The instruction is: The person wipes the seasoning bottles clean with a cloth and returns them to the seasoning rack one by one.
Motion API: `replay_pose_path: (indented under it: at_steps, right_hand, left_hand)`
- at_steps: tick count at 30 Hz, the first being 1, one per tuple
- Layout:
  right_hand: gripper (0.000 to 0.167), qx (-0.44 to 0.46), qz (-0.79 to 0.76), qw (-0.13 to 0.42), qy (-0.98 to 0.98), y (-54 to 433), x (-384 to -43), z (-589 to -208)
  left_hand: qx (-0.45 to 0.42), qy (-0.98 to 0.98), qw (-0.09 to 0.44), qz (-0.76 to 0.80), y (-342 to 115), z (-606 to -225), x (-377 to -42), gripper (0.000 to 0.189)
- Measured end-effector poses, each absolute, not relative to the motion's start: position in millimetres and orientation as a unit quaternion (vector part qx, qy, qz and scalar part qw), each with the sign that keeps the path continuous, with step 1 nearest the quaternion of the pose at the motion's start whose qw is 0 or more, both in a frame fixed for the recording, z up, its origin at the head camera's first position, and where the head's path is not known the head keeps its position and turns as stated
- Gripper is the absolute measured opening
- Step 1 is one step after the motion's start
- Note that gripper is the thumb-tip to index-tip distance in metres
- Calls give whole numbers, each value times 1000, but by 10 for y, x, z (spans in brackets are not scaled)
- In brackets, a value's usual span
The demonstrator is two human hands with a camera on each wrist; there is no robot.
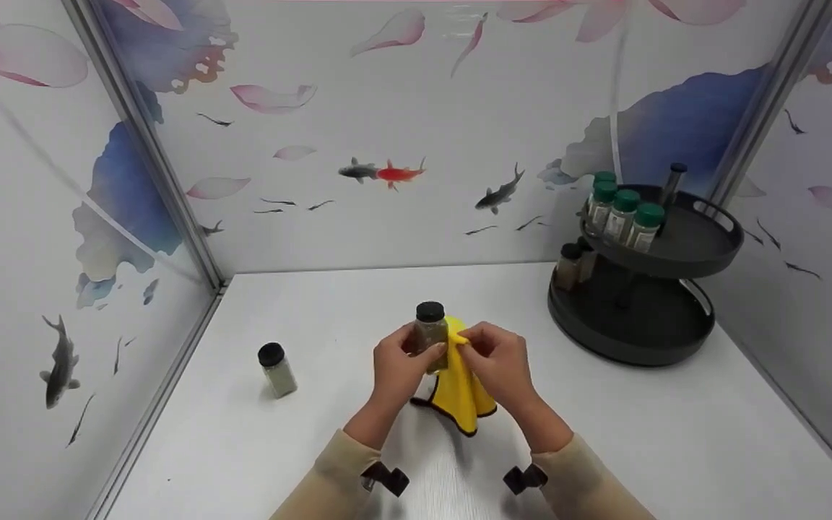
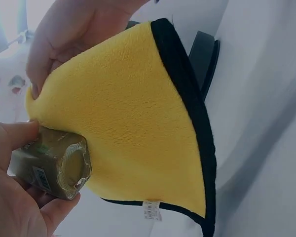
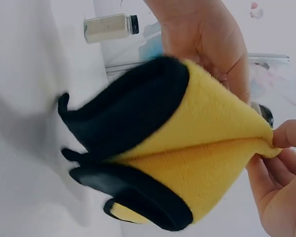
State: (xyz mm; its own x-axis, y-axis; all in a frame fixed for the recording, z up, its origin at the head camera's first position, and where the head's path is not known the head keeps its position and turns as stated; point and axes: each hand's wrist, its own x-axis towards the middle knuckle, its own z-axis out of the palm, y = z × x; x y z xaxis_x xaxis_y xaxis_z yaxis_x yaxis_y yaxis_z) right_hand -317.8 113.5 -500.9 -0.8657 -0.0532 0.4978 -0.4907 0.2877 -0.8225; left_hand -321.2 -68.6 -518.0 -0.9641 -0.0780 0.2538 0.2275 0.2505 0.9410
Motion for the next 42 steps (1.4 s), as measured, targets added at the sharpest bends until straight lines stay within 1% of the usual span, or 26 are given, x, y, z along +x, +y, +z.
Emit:
replay_pose_path:
  at_steps: [5, 7, 9, 12, 14, 19, 21, 23, 26, 28, 33, 37, 42]
  right_hand:
    - [10, 212, 494, 301, -787, 1090, -3158, -5037]
    - [12, 218, 475, 329, -787, 1084, -3168, -5058]
    - [14, 217, 471, 340, -784, 1091, -3189, -5075]
    - [14, 204, 492, 326, -781, 1120, -3233, -5089]
    - [13, 194, 516, 299, -779, 1149, -3264, -5091]
    - [12, 169, 591, 211, -760, 1227, -3319, -5079]
    - [12, 160, 610, 188, -753, 1250, -3334, -5067]
    - [12, 155, 613, 180, -754, 1262, -3343, -5062]
    - [13, 163, 596, 194, -762, 1249, -3330, -5058]
    - [14, 172, 576, 217, -769, 1227, -3303, -5059]
    - [15, 199, 530, 272, -779, 1162, -3215, -5058]
    - [17, 229, 499, 285, -786, 1133, -3161, -5051]
    - [19, 240, 485, 290, -789, 1147, -3157, -5028]
  left_hand:
    - [-47, -789, 97, -605, -674, -5165, -3183, 40]
    - [-52, -792, 85, -602, -672, -5163, -3182, 40]
    - [-63, -793, 76, -601, -673, -5155, -3180, 40]
    - [-81, -793, 64, -600, -683, -5144, -3183, 39]
    - [-92, -795, 58, -596, -690, -5127, -3181, 38]
    - [-107, -808, 44, -577, -710, -5098, -3171, 35]
    - [-121, -813, 39, -569, -719, -5092, -3173, 33]
    - [-133, -814, 32, -564, -729, -5088, -3175, 31]
    - [-136, -813, 31, -565, -742, -5082, -3174, 30]
    - [-126, -807, 30, -576, -744, -5081, -3174, 31]
    - [-90, -792, 37, -603, -743, -5081, -3187, 41]
    - [-62, -793, 54, -604, -762, -5091, -3203, 41]
    - [-91, -797, 55, -595, -802, -5107, -3228, 37]
